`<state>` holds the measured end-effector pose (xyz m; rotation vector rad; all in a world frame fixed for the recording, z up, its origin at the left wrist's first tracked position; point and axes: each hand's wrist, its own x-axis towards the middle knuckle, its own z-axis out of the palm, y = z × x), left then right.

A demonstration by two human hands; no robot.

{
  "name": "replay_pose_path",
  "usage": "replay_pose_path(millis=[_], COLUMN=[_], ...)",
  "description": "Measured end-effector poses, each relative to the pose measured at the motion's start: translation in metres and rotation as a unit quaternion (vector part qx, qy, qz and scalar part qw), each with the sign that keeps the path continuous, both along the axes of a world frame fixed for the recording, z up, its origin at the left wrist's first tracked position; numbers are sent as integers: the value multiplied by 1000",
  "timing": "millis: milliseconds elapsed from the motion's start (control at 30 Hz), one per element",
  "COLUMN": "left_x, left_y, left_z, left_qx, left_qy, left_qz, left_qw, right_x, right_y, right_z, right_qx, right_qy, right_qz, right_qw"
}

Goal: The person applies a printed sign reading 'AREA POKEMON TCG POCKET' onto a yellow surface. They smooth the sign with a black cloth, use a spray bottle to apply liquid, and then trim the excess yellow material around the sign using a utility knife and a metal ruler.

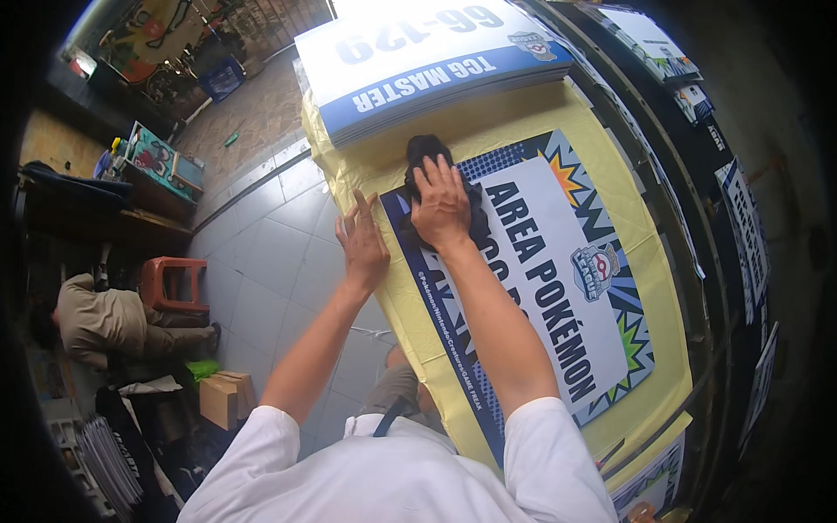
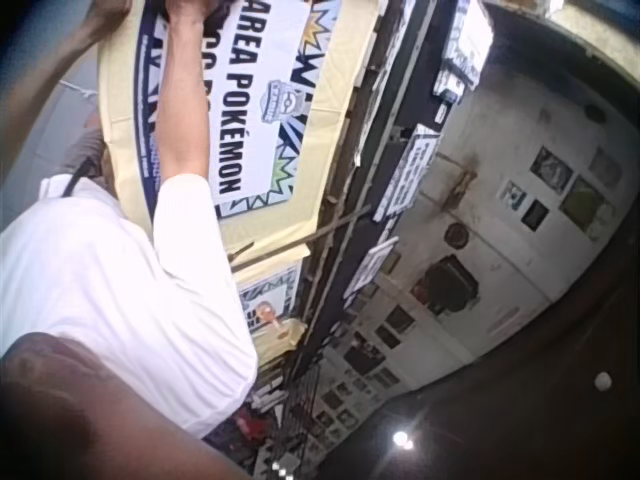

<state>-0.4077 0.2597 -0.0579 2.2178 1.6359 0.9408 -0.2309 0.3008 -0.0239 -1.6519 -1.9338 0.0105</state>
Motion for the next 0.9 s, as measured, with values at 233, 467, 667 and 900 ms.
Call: replay_pose_path(millis=[233, 467, 667, 900], left_x=[3, -17, -33, -31], left_y=[0, 14, 29, 25], left_z=[1, 36, 21, 10], left_qx=[-8, 11, 28, -13], left_qy=[11, 134, 103, 38], left_qz=[21, -35, -53, -8], left_qw=[1000, 990, 993, 999], right_x=[-7, 111, 85, -61], right_y=[-31, -67, -95, -45], right_z=[9, 13, 14, 13], right_qx=[-30, -56, -67, -26], right_qy=[1, -39, -55, 14], right_qz=[125, -76, -123, 42], right_qw=[992, 995, 989, 999])
